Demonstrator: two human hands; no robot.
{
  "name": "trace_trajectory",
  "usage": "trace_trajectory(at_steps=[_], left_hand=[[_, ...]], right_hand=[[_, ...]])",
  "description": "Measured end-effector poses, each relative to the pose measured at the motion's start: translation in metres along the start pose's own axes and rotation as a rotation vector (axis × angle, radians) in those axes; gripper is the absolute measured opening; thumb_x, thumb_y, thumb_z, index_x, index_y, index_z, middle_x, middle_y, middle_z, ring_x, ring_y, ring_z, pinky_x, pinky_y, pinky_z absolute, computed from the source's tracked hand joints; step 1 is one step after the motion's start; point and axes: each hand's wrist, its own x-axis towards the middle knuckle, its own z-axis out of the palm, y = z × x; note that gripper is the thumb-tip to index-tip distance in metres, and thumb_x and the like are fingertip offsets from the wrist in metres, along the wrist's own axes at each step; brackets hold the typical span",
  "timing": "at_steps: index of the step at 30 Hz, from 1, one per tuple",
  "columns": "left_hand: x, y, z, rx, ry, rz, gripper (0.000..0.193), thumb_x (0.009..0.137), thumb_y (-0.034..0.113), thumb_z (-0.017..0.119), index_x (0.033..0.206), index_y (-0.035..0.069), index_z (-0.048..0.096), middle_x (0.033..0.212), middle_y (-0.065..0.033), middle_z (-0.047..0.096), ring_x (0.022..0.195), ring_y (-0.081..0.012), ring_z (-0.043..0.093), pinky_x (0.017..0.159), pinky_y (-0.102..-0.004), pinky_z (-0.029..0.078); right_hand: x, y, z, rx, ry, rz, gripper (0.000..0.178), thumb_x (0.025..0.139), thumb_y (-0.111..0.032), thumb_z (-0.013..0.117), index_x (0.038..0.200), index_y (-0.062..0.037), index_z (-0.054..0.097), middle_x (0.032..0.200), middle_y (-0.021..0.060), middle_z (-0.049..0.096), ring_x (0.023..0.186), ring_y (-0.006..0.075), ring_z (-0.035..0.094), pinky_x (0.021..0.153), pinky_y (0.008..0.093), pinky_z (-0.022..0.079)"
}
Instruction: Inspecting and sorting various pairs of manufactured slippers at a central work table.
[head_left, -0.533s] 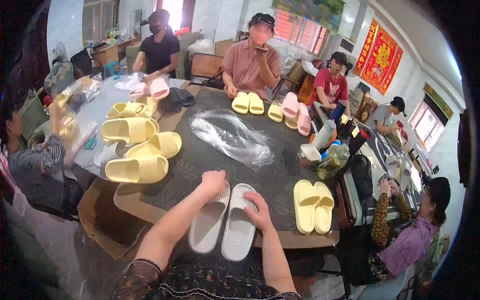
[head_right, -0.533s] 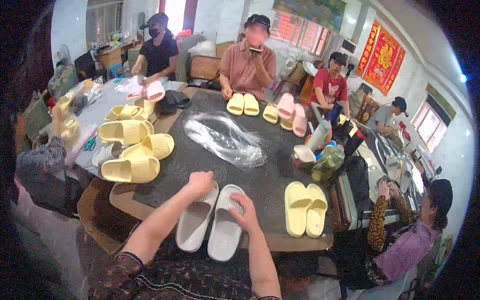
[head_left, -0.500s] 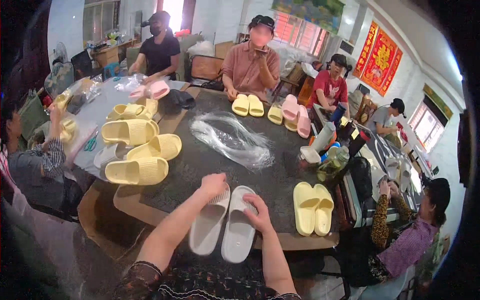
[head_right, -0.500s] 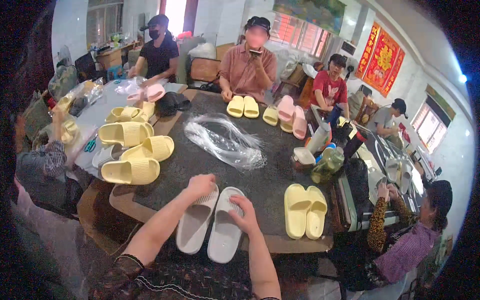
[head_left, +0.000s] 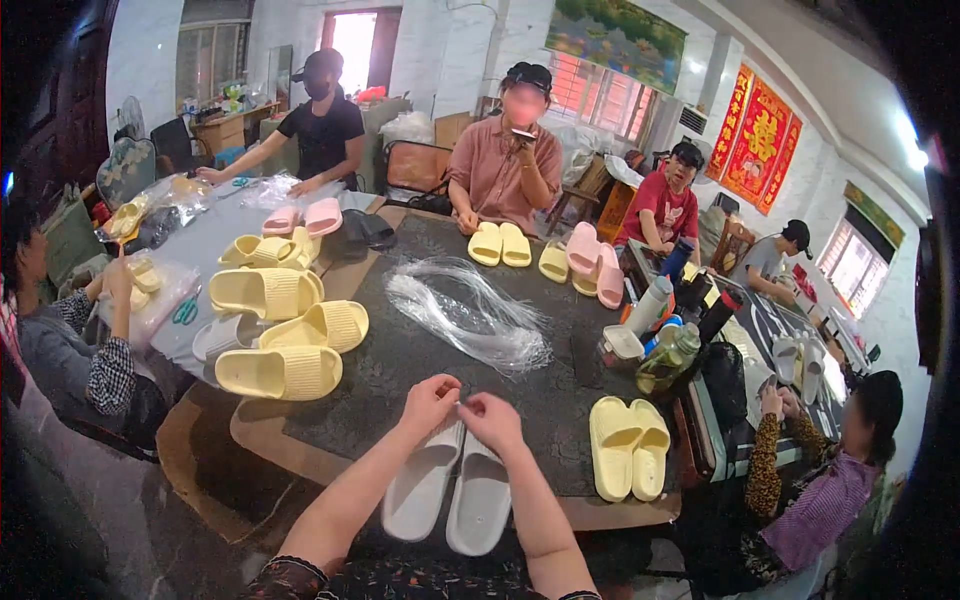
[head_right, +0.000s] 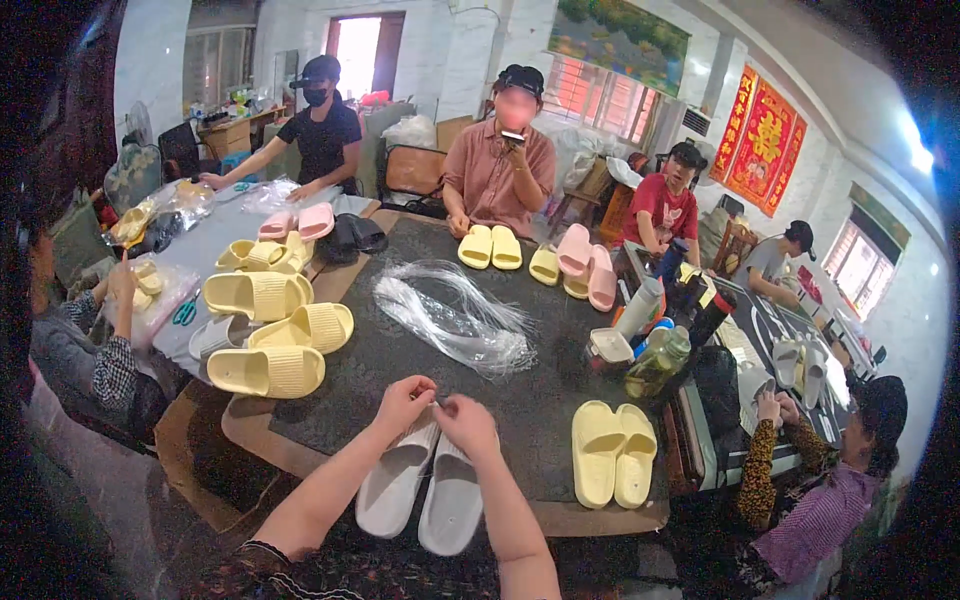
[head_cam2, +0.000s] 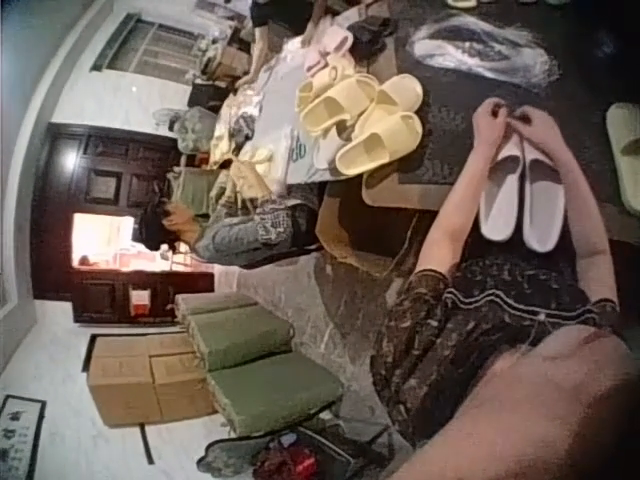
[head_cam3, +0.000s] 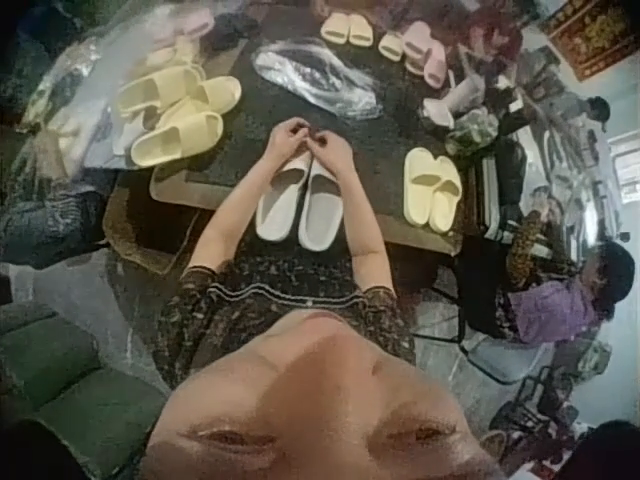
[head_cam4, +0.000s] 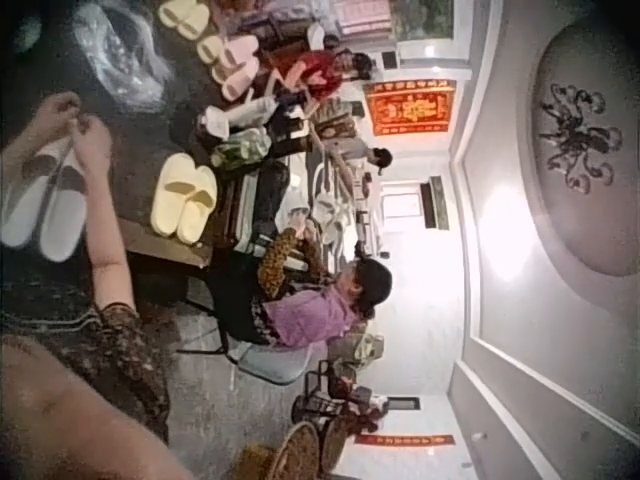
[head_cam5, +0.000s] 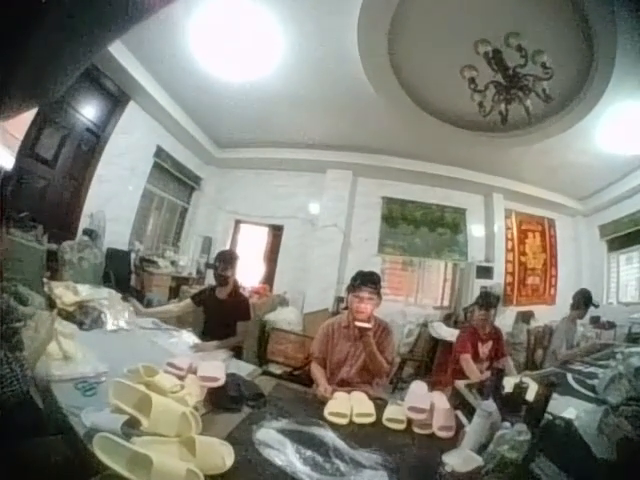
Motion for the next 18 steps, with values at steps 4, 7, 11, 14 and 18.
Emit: trace_trajectory(at_steps=[4, 7, 11, 14, 18], left_hand=[[0.001, -0.009, 0.002, -0.002, -0.001, -0.005, 0.019, 0.081, 0.014, 0.063, 0.096, 0.003, 0.066, 0.083, -0.0098, 0.068, 0.074, -0.0176, 0.066, 0.069, -0.0307, 0.052], [0.003, -0.013, 0.003, 0.072, -0.019, 0.019, 0.019, 0.081, 0.014, 0.063, 0.097, 0.003, 0.066, 0.084, -0.0104, 0.068, 0.074, -0.0191, 0.066, 0.069, -0.0313, 0.052], [0.004, -0.001, 0.003, 0.183, -0.015, 0.000, 0.018, 0.081, 0.015, 0.062, 0.096, 0.005, 0.067, 0.087, -0.0112, 0.068, 0.077, -0.0220, 0.067, 0.071, -0.0325, 0.052], [0.000, 0.001, 0.004, 0.184, 0.010, 0.016, 0.018, 0.080, 0.017, 0.060, 0.093, 0.006, 0.066, 0.085, -0.0121, 0.068, 0.078, -0.0277, 0.066, 0.071, -0.0365, 0.052], [-0.002, -0.007, 0.002, 0.231, -0.005, -0.043, 0.018, 0.080, 0.018, 0.061, 0.093, 0.007, 0.067, 0.088, -0.0124, 0.068, 0.080, -0.0281, 0.066, 0.072, -0.0372, 0.052]], right_hand=[[0.010, 0.004, 0.012, -0.116, -0.140, 0.036, 0.036, 0.079, -0.036, 0.056, 0.094, -0.0061, 0.068, 0.091, 0.0171, 0.067, 0.089, 0.0344, 0.064, 0.079, 0.0421, 0.049], [0.021, 0.008, 0.018, -0.161, -0.113, -0.020, 0.035, 0.080, -0.035, 0.054, 0.092, -0.0054, 0.067, 0.094, 0.0188, 0.066, 0.090, 0.0365, 0.063, 0.080, 0.0434, 0.049], [0.031, 0.016, 0.023, -0.177, -0.028, -0.112, 0.027, 0.085, -0.024, 0.049, 0.094, -0.0058, 0.066, 0.096, 0.0191, 0.066, 0.092, 0.0374, 0.062, 0.083, 0.0441, 0.049], [0.023, 0.017, 0.024, -0.148, -0.030, -0.100, 0.025, 0.085, -0.021, 0.050, 0.098, -0.0067, 0.065, 0.097, 0.0190, 0.066, 0.093, 0.0363, 0.062, 0.082, 0.0447, 0.049], [0.021, 0.014, 0.025, -0.137, -0.039, -0.082, 0.024, 0.085, -0.021, 0.052, 0.103, -0.0099, 0.063, 0.098, 0.0175, 0.066, 0.093, 0.0359, 0.063, 0.082, 0.0458, 0.049]])
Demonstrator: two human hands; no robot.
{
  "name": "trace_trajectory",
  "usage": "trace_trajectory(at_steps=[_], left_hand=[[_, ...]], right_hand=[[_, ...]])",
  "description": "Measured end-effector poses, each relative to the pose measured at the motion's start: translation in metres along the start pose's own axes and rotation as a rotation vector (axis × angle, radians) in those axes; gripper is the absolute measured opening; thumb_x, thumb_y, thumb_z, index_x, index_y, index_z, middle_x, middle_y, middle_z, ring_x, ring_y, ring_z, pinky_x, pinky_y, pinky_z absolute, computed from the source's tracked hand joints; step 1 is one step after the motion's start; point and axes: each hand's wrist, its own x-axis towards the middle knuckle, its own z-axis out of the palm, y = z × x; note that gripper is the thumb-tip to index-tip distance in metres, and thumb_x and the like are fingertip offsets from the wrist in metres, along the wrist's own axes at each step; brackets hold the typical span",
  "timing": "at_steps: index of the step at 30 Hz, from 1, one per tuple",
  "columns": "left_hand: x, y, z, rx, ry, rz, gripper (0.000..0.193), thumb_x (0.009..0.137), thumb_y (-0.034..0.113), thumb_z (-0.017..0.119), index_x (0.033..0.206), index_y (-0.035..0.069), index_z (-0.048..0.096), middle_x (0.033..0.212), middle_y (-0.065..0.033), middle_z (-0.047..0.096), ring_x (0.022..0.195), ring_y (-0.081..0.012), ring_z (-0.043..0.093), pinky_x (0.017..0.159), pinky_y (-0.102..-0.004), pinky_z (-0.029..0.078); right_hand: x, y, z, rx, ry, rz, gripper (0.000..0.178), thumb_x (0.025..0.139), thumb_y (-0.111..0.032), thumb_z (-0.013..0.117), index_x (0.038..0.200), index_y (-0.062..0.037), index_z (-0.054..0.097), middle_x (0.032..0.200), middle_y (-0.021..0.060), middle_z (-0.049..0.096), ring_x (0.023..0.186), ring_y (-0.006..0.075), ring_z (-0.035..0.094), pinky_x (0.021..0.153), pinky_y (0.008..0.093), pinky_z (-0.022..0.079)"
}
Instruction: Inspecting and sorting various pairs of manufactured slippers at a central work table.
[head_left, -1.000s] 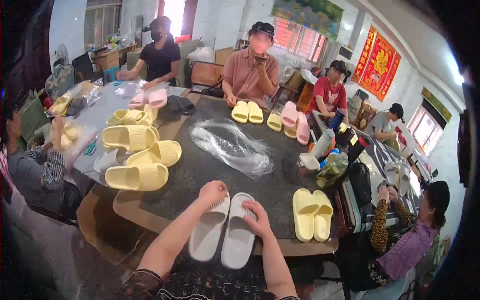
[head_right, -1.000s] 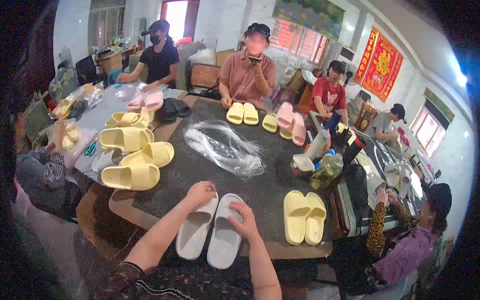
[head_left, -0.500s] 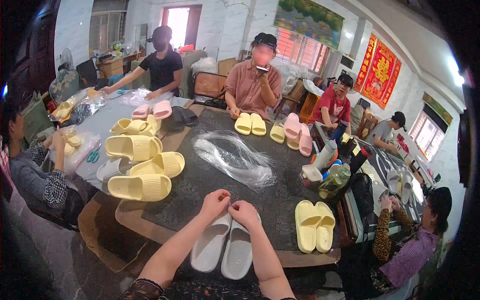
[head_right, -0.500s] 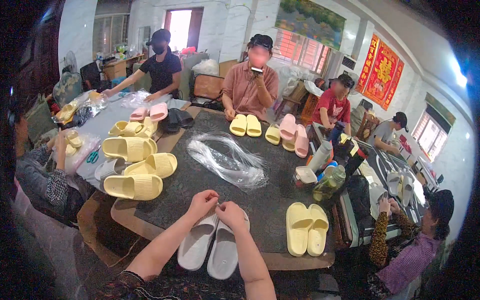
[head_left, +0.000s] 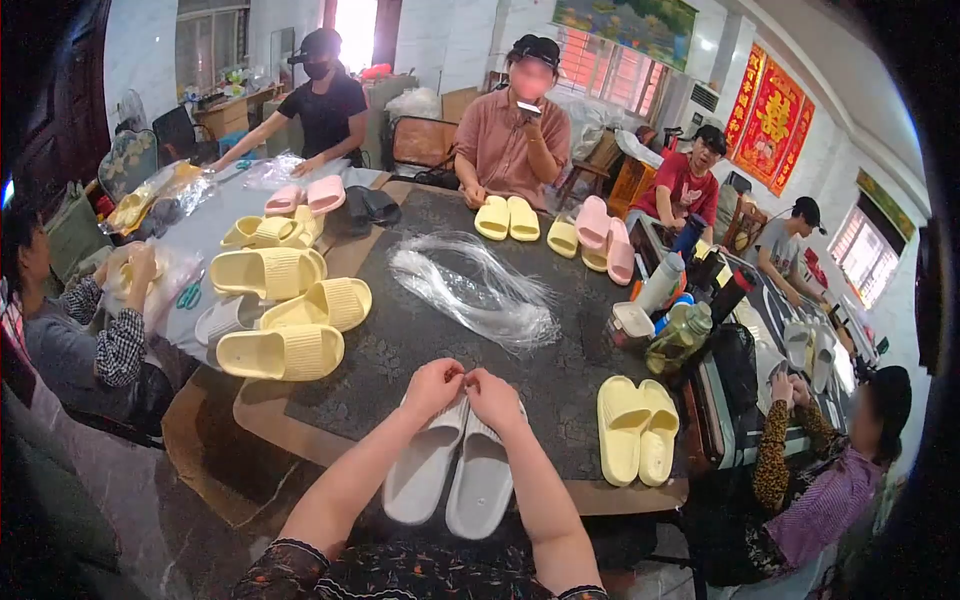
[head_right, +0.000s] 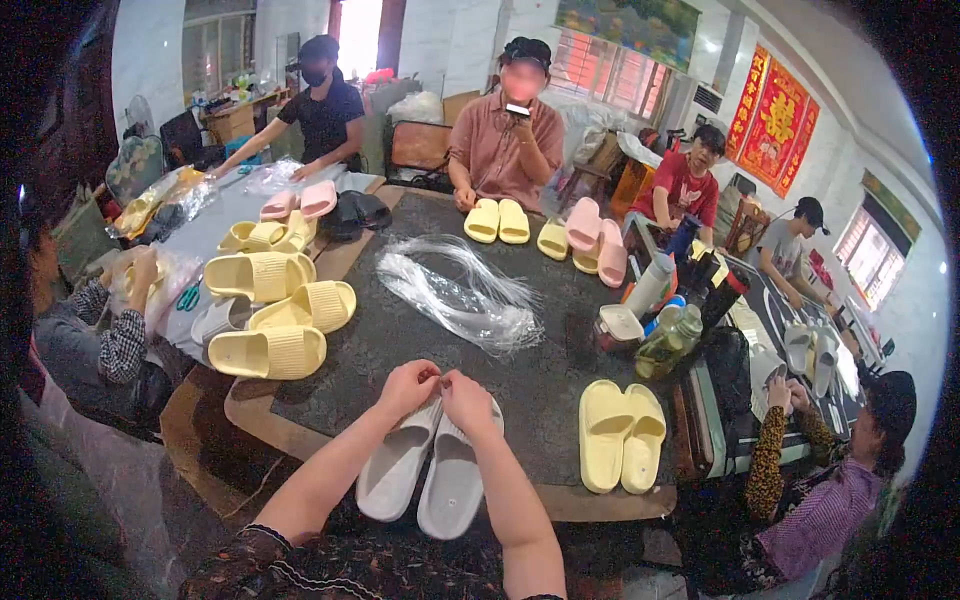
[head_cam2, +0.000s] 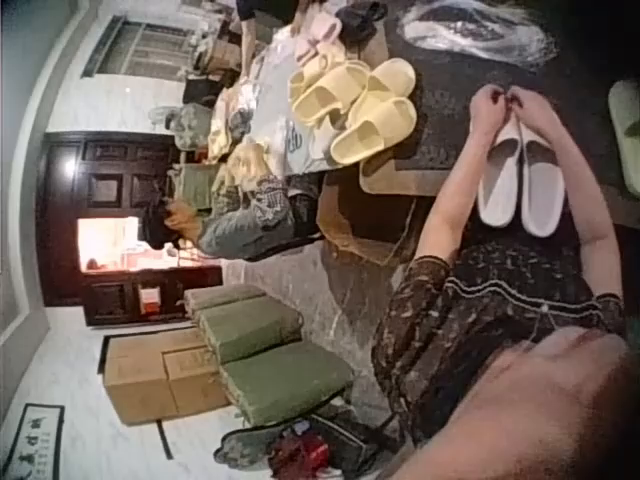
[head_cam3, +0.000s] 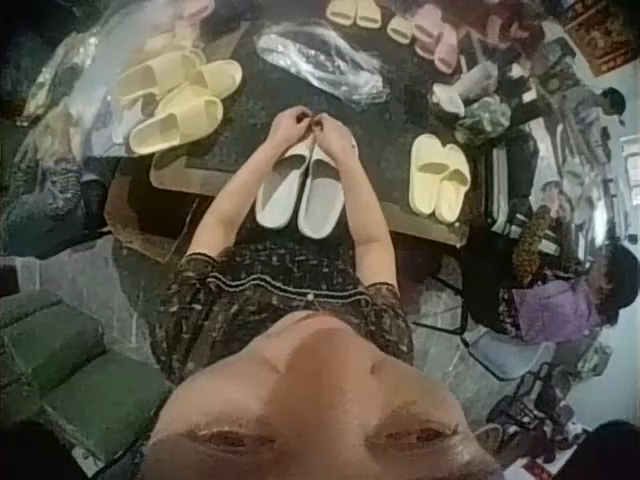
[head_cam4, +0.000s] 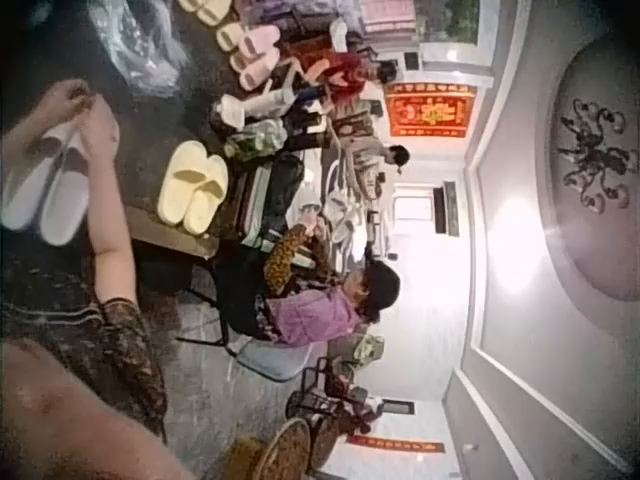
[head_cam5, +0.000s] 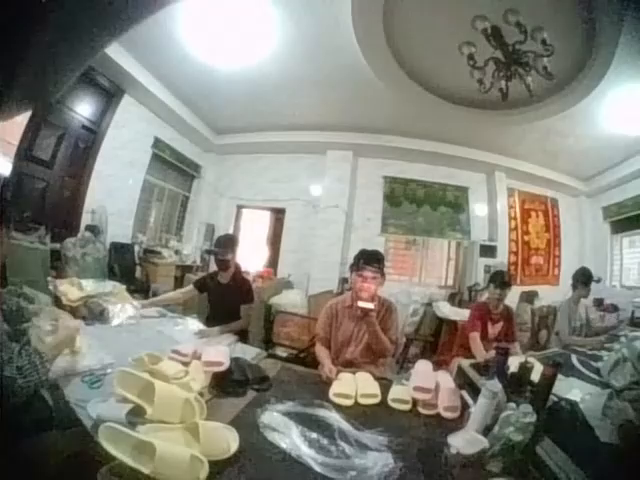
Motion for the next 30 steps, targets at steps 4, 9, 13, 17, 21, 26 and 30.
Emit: trace_trajectory(at_steps=[4, 9, 13, 17, 21, 26, 30], left_hand=[[0.003, 0.005, 0.003, 0.011, -0.034, -0.014, 0.020, 0.081, 0.020, 0.062, 0.095, 0.006, 0.067, 0.087, -0.0116, 0.068, 0.079, -0.0250, 0.066, 0.072, -0.0356, 0.051], [0.000, 0.014, -0.001, 0.011, -0.055, -0.068, 0.020, 0.081, 0.019, 0.064, 0.096, 0.006, 0.067, 0.086, -0.0099, 0.069, 0.079, -0.0211, 0.067, 0.072, -0.0327, 0.051], [0.002, 0.001, 0.000, 0.023, -0.022, -0.032, 0.020, 0.081, 0.020, 0.064, 0.096, 0.007, 0.067, 0.086, -0.0106, 0.068, 0.080, -0.0222, 0.067, 0.072, -0.0337, 0.051], [0.003, 0.000, 0.000, 0.048, -0.041, -0.017, 0.020, 0.081, 0.020, 0.063, 0.096, 0.007, 0.067, 0.088, -0.0114, 0.068, 0.080, -0.0226, 0.067, 0.072, -0.0343, 0.051], [0.003, -0.001, 0.001, 0.033, -0.025, -0.006, 0.019, 0.081, 0.019, 0.063, 0.096, 0.007, 0.067, 0.087, -0.0107, 0.068, 0.079, -0.0229, 0.067, 0.071, -0.0345, 0.051], [0.000, 0.006, -0.002, 0.026, -0.032, -0.012, 0.018, 0.082, 0.018, 0.063, 0.096, 0.007, 0.067, 0.086, -0.0106, 0.068, 0.078, -0.0232, 0.066, 0.070, -0.0342, 0.051], [0.001, 0.005, -0.001, 0.029, -0.016, -0.039, 0.018, 0.082, 0.019, 0.063, 0.096, 0.007, 0.067, 0.086, -0.0108, 0.068, 0.078, -0.0247, 0.066, 0.071, -0.0350, 0.051]], right_hand=[[0.013, 0.002, -0.002, -0.212, -0.040, -0.018, 0.021, 0.085, -0.021, 0.053, 0.101, -0.0099, 0.061, 0.095, 0.0171, 0.067, 0.091, 0.0356, 0.063, 0.079, 0.0478, 0.049], [0.012, 0.008, 0.006, -0.250, -0.038, -0.005, 0.018, 0.083, -0.018, 0.053, 0.098, -0.0085, 0.060, 0.090, 0.0167, 0.067, 0.089, 0.0349, 0.064, 0.078, 0.0468, 0.048], [0.007, 0.012, 0.009, -0.091, 0.068, -0.083, 0.020, 0.083, -0.020, 0.055, 0.100, -0.0098, 0.061, 0.090, 0.0146, 0.067, 0.089, 0.0332, 0.064, 0.077, 0.0457, 0.049], [0.005, 0.004, 0.002, -0.162, 0.024, -0.045, 0.020, 0.082, -0.021, 0.057, 0.098, -0.0096, 0.061, 0.089, 0.0140, 0.067, 0.088, 0.0331, 0.063, 0.077, 0.0453, 0.049], [0.006, 0.006, -0.002, -0.088, 0.027, -0.061, 0.023, 0.079, -0.017, 0.060, 0.101, -0.0093, 0.061, 0.085, 0.0139, 0.066, 0.087, 0.0334, 0.062, 0.077, 0.0455, 0.049], [0.005, 0.003, 0.001, -0.115, 0.124, -0.098, 0.022, 0.080, -0.012, 0.054, 0.101, -0.0062, 0.060, 0.087, 0.0184, 0.065, 0.086, 0.0365, 0.061, 0.077, 0.0470, 0.048], [0.009, 0.011, 0.006, 0.040, 0.001, -0.067, 0.023, 0.083, -0.013, 0.050, 0.104, -0.0046, 0.058, 0.095, 0.0220, 0.064, 0.091, 0.0399, 0.060, 0.079, 0.0485, 0.047]])
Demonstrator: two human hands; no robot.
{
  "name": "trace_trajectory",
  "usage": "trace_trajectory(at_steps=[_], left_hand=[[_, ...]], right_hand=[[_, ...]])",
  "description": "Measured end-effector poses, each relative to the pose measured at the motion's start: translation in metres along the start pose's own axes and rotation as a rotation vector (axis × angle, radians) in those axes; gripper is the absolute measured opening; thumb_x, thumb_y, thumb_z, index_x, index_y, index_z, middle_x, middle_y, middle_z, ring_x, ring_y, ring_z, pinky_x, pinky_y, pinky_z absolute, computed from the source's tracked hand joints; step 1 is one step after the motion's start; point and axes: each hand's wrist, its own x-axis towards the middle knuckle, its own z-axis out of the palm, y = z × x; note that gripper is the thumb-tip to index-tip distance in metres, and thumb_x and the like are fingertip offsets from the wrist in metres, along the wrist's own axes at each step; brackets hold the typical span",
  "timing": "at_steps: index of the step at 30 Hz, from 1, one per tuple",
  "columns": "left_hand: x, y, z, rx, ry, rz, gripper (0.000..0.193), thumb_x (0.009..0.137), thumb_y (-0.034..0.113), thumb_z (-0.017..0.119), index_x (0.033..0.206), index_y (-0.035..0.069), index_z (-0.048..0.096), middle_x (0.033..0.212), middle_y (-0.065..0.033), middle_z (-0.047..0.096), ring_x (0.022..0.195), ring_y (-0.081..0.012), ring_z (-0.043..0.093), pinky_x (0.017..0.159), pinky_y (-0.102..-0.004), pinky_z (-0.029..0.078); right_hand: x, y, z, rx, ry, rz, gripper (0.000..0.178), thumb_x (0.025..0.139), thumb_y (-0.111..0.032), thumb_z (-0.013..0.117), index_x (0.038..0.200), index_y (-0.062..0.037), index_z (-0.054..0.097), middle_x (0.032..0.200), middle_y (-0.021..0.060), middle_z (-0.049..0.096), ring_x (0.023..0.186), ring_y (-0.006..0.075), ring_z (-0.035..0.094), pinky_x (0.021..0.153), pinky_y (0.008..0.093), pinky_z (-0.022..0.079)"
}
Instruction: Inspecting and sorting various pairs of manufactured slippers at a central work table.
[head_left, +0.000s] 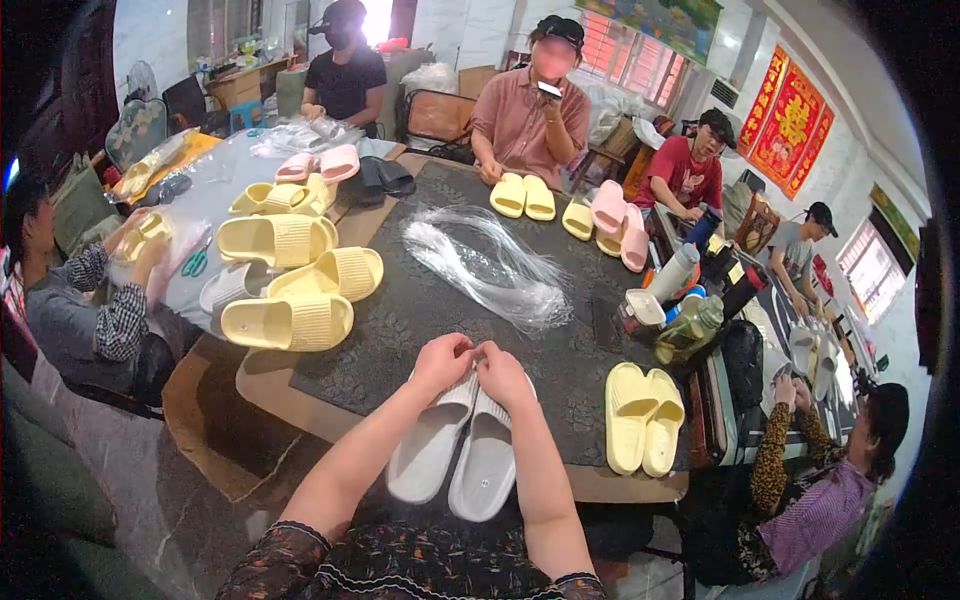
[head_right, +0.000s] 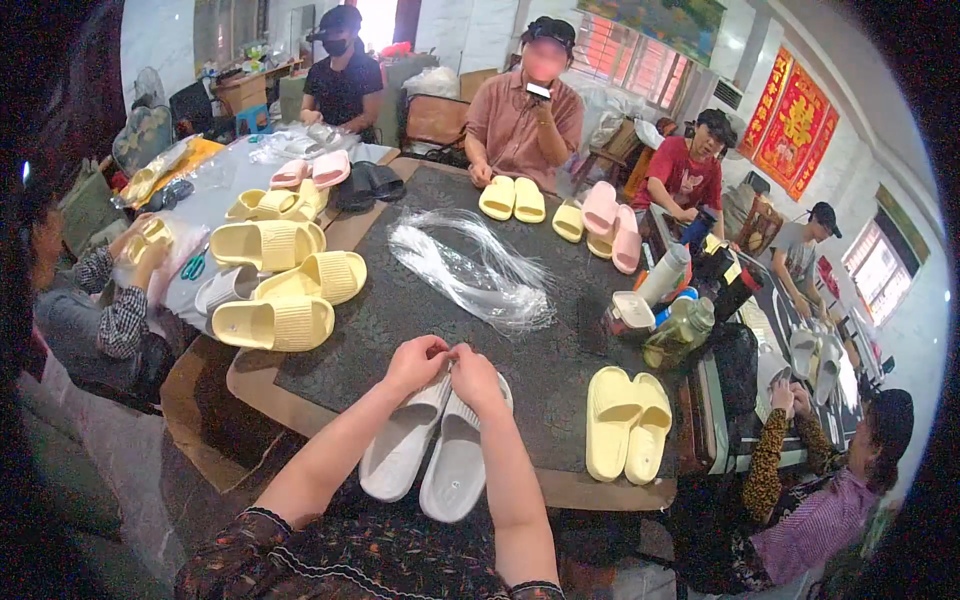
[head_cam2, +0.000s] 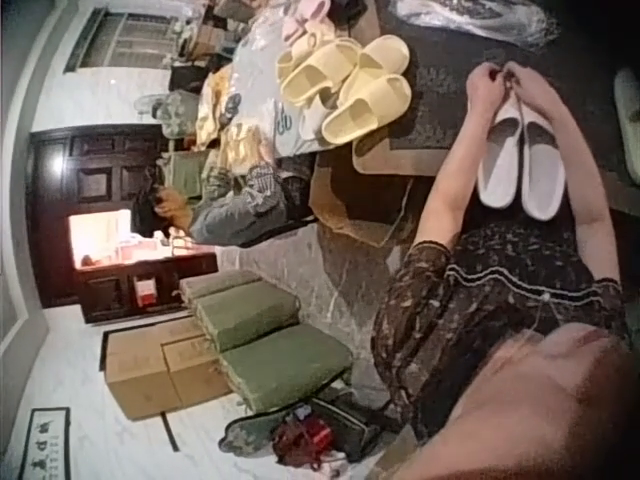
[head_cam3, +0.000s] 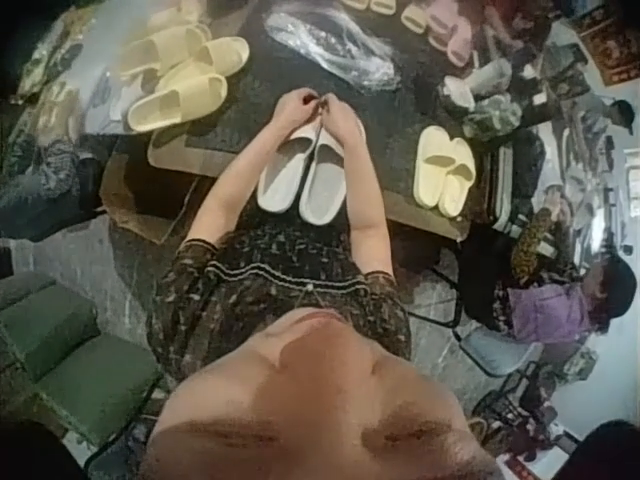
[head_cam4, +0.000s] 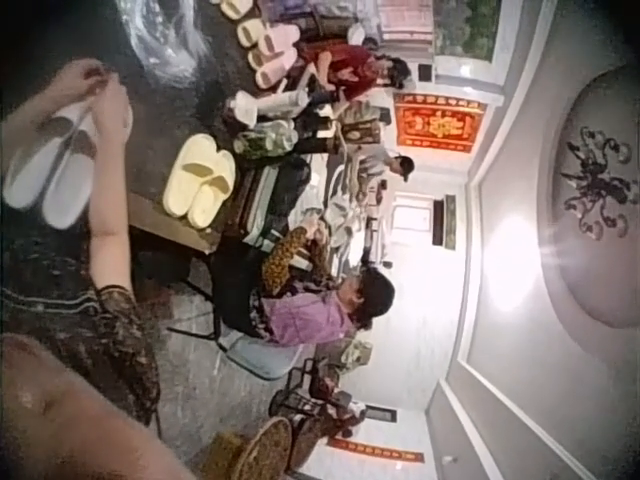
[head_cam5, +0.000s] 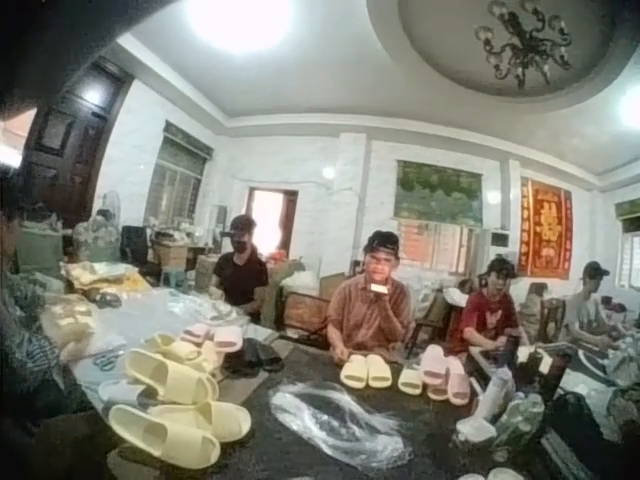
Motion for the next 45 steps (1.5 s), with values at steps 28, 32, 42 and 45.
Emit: trace_trajectory(at_steps=[28, 32, 42, 45], left_hand=[[0.011, -0.014, -0.002, -0.534, 0.034, -0.130, 0.021, 0.083, 0.019, 0.066, 0.093, 0.001, 0.069, 0.075, -0.0015, 0.067, 0.067, -0.0062, 0.057, 0.061, -0.0237, 0.046], [0.012, -0.017, 0.003, -0.465, -0.065, -0.040, 0.022, 0.082, 0.020, 0.067, 0.094, 0.002, 0.070, 0.075, -0.0018, 0.067, 0.067, -0.0070, 0.058, 0.062, -0.0244, 0.047], [0.005, -0.004, -0.003, -0.387, -0.021, -0.092, 0.021, 0.081, 0.018, 0.070, 0.094, 0.002, 0.070, 0.080, -0.0041, 0.069, 0.073, -0.0085, 0.061, 0.068, -0.0254, 0.048], [0.007, -0.012, 0.002, -0.403, -0.002, -0.024, 0.019, 0.081, 0.019, 0.068, 0.090, 0.003, 0.071, 0.077, -0.0049, 0.069, 0.068, -0.0102, 0.061, 0.064, -0.0265, 0.049]], right_hand=[[0.003, 0.014, -0.006, 0.724, 0.119, 0.103, 0.015, 0.083, -0.016, 0.069, 0.085, -0.0016, 0.064, 0.073, 0.0002, 0.063, 0.067, 0.0063, 0.056, 0.060, 0.0220, 0.044], [0.006, 0.021, -0.007, 0.730, 0.147, 0.186, 0.014, 0.083, -0.014, 0.068, 0.088, -0.0013, 0.065, 0.077, 0.0018, 0.065, 0.069, 0.0066, 0.057, 0.063, 0.0224, 0.045], [0.004, 0.026, -0.005, 0.822, 0.060, 0.084, 0.015, 0.084, -0.015, 0.066, 0.090, -0.0013, 0.066, 0.079, 0.0014, 0.065, 0.072, 0.0067, 0.057, 0.064, 0.0223, 0.045], [0.005, 0.029, -0.004, 0.755, 0.064, 0.102, 0.015, 0.084, -0.015, 0.067, 0.091, -0.0015, 0.066, 0.079, 0.0012, 0.065, 0.071, 0.0063, 0.056, 0.064, 0.0225, 0.044]])
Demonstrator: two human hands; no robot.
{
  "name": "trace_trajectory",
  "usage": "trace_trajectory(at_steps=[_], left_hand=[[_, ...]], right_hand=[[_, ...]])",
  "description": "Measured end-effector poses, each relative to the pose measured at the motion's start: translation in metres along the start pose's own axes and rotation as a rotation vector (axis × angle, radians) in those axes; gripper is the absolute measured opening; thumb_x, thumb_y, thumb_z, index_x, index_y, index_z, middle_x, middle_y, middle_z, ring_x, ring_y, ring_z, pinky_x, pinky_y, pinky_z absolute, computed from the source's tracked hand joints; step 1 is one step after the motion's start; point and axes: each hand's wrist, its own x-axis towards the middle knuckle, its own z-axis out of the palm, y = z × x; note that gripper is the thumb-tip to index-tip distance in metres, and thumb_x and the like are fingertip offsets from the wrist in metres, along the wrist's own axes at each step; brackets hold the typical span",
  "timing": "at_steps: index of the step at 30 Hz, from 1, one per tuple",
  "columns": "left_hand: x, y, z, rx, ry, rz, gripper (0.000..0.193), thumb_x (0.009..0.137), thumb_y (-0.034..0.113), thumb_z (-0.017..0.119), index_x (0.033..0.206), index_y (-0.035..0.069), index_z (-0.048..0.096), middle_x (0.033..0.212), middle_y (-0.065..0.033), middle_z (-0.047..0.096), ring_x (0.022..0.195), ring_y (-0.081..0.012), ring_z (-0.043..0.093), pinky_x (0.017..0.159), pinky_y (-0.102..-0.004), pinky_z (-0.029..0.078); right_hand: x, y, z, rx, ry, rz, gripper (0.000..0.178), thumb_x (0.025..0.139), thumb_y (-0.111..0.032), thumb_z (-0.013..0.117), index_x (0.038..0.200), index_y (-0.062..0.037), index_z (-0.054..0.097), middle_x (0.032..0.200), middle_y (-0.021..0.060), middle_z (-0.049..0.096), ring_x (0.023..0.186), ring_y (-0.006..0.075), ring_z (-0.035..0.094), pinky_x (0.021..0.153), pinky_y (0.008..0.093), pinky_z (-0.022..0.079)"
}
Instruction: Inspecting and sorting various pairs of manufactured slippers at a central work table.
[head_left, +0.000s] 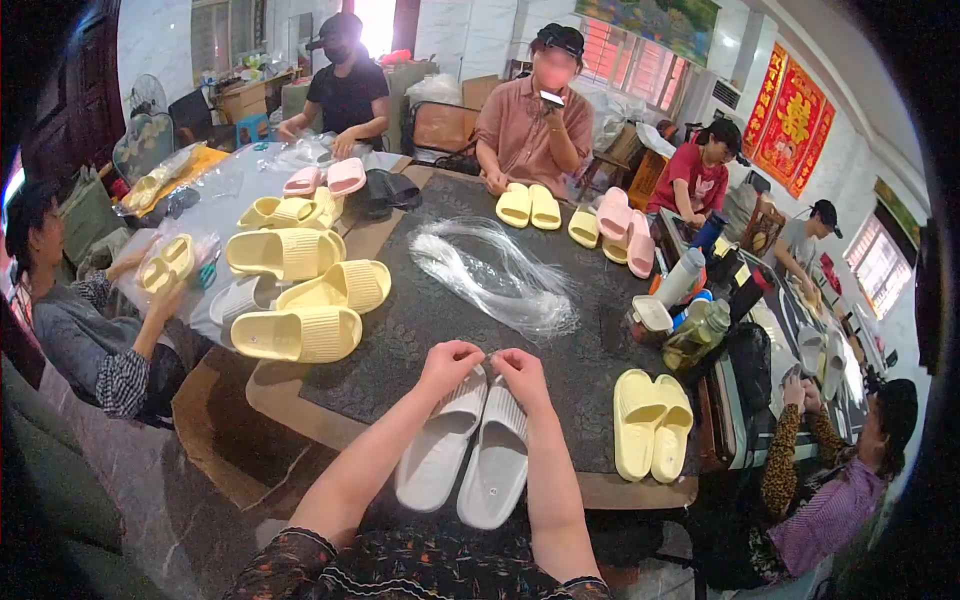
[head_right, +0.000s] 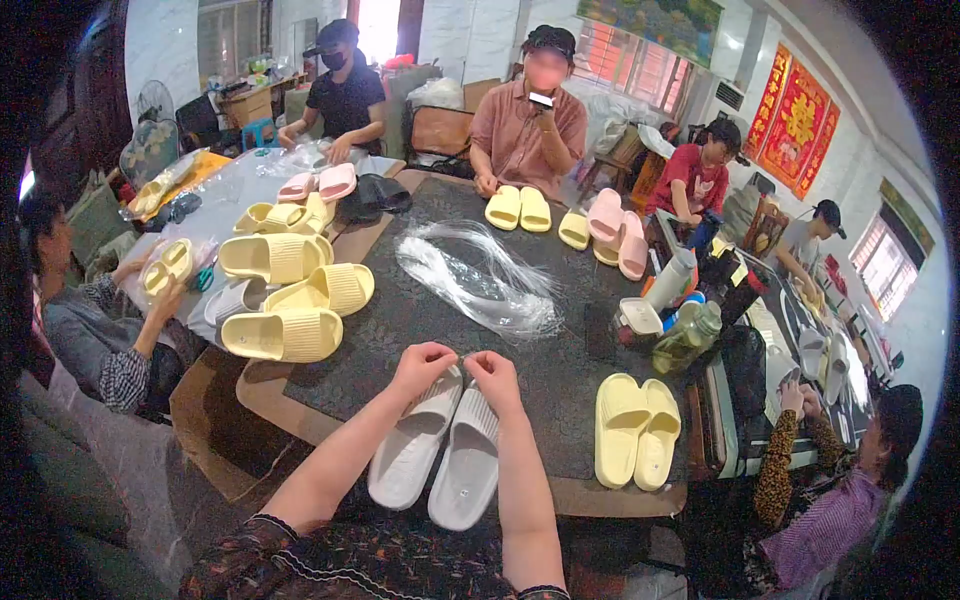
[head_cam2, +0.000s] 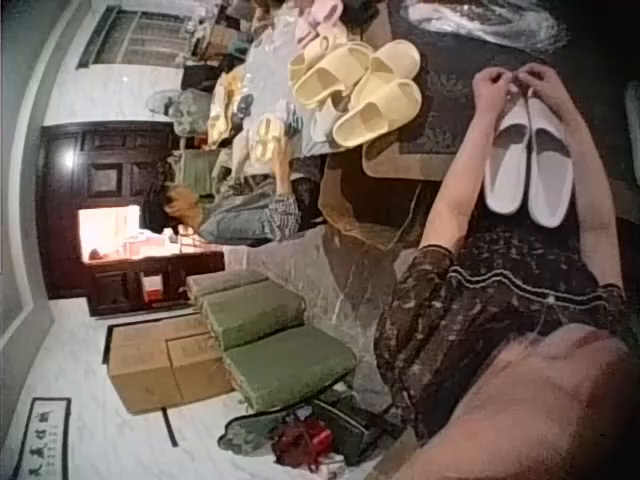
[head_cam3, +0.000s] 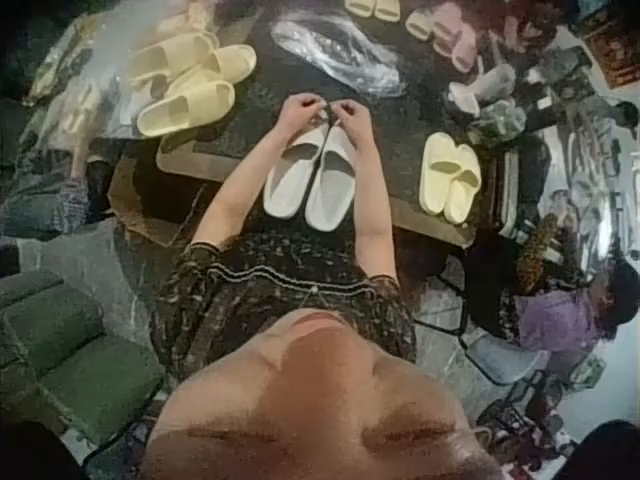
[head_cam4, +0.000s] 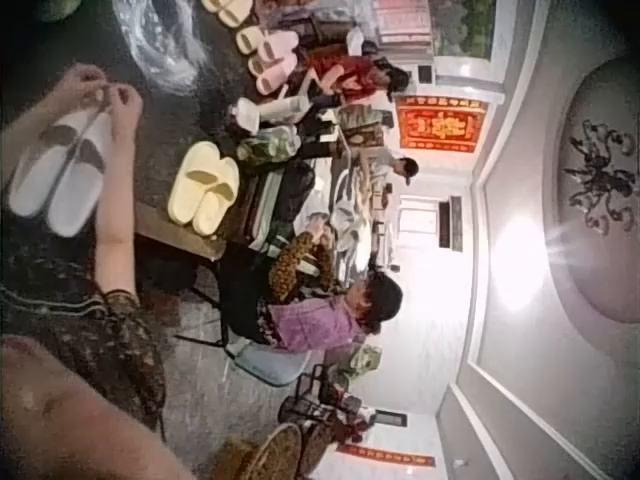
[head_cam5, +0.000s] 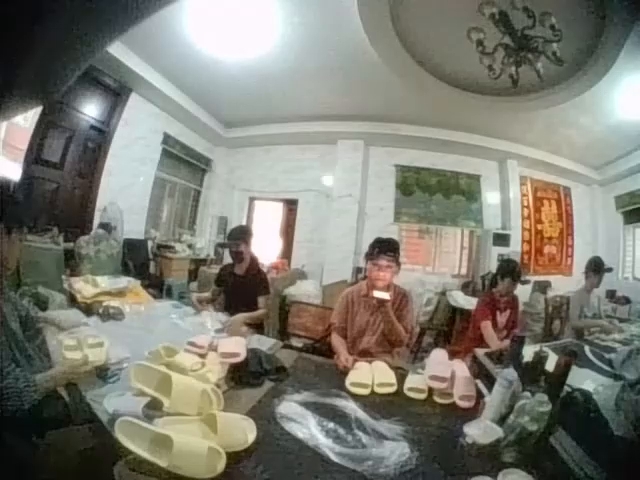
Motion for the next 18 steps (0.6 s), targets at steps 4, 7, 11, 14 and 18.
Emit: trace_trajectory(at_steps=[4, 7, 11, 14, 18], left_hand=[[-0.001, 0.002, -0.004, 0.060, -0.039, 0.047, 0.018, 0.081, 0.018, 0.069, 0.089, 0.002, 0.071, 0.078, -0.0048, 0.069, 0.068, -0.0095, 0.061, 0.064, -0.0258, 0.048], [-0.001, 0.006, -0.003, 0.040, -0.056, 0.023, 0.018, 0.081, 0.018, 0.069, 0.089, 0.003, 0.071, 0.077, -0.0055, 0.069, 0.068, -0.0099, 0.061, 0.064, -0.0261, 0.048], [0.002, 0.002, -0.002, -0.022, -0.054, -0.101, 0.019, 0.081, 0.019, 0.068, 0.090, 0.003, 0.071, 0.075, -0.0062, 0.068, 0.068, -0.0110, 0.062, 0.064, -0.0270, 0.049], [0.001, -0.004, -0.005, 0.024, -0.068, -0.021, 0.020, 0.081, 0.020, 0.069, 0.091, 0.003, 0.071, 0.075, -0.0053, 0.069, 0.068, -0.0104, 0.061, 0.064, -0.0266, 0.049], [0.000, 0.002, -0.001, 0.020, -0.060, -0.057, 0.021, 0.081, 0.020, 0.069, 0.092, 0.003, 0.071, 0.078, -0.0057, 0.069, 0.069, -0.0110, 0.062, 0.065, -0.0274, 0.049]], right_hand=[[-0.002, -0.005, 0.007, 0.024, -0.075, -0.004, 0.016, 0.083, -0.015, 0.067, 0.091, -0.0007, 0.066, 0.078, 0.0016, 0.065, 0.070, 0.0073, 0.056, 0.064, 0.0233, 0.045], [-0.001, 0.000, 0.003, 0.016, -0.085, -0.008, 0.018, 0.085, -0.016, 0.066, 0.093, -0.0006, 0.065, 0.080, 0.0021, 0.064, 0.071, 0.0084, 0.056, 0.065, 0.0243, 0.045], [0.002, 0.007, 0.002, -0.048, 0.058, -0.055, 0.020, 0.088, -0.018, 0.062, 0.096, -0.0006, 0.064, 0.083, 0.0029, 0.064, 0.075, 0.0094, 0.056, 0.068, 0.0258, 0.046], [0.000, 0.002, 0.007, -0.033, 0.034, -0.077, 0.019, 0.088, -0.018, 0.062, 0.095, -0.0005, 0.063, 0.082, 0.0029, 0.064, 0.076, 0.0097, 0.057, 0.070, 0.0263, 0.046], [0.003, 0.009, 0.002, 0.024, -0.020, -0.050, 0.017, 0.087, -0.018, 0.062, 0.093, -0.0014, 0.063, 0.079, 0.0012, 0.063, 0.073, 0.0084, 0.056, 0.068, 0.0244, 0.045]])
